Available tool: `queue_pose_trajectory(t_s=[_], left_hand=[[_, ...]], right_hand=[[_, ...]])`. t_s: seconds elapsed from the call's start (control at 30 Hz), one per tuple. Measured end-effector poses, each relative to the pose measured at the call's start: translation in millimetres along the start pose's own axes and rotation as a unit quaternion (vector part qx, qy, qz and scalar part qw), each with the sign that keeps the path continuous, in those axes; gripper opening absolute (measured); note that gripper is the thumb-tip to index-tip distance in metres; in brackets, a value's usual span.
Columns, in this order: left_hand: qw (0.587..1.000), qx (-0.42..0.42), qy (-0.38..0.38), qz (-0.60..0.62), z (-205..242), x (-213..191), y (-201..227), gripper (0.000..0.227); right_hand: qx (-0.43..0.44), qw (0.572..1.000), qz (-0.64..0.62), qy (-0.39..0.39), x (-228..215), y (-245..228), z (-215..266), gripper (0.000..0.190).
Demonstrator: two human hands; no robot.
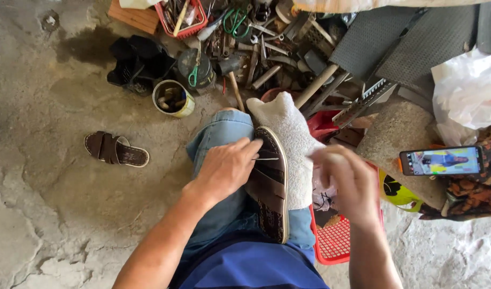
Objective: Hand-stitching a leather sandal to repair the sole and straps using a needle and thread.
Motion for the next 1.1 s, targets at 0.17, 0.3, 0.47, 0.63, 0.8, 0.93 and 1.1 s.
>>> queue_pose_trajectory(t_s=[0.17,0.3,0.47,0.63,0.8,0.93,1.1], left_hand=[[0.998,-0.031,-0.053,0.034,-9.4,-8.2,2.1,0.009],[0.995,-0.037,-0.046,0.076,-13.2,3.4,-1.0,0.013],[0.995,-0.025,-0.055,0.082,-5.4,31.7,6.8,0.015],[0.997,-0.005,0.010,0.078,-1.5,20.2,7.9,0.017],[0.995,-0.035,0.017,0.097,25.6,-24.6,20.1,0.034],[0.995,-0.038,0.010,0.089,52.9,-43.8,27.3,0.041],[0.999,0.034,0.008,-0.026,51.0,-52.9,52.1,0.036]], right_hand=[[-0.075,0.934,0.331,-0.113,25.9,17.8,-5.3,0.025],[-0.109,0.936,0.324,-0.086,24.7,39.0,5.7,0.020],[0.024,0.964,0.254,-0.074,12.6,81.6,44.9,0.020],[0.095,0.973,0.178,-0.116,17.0,58.8,45.4,0.026],[0.076,0.959,0.222,-0.158,33.2,40.6,52.7,0.064],[0.030,0.938,0.337,-0.079,54.4,69.7,63.0,0.058],[0.223,0.967,0.068,-0.104,41.2,2.1,29.7,0.046]])
Point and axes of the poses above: each hand's wrist, its own z-axis away from the middle knuckle, its own x-axis out of the palm, y = z × x, the point moved 1 cm from there along -z, towards the middle knuckle, and after that the axes turned 8 degrees about z, right-handed, at the moved point
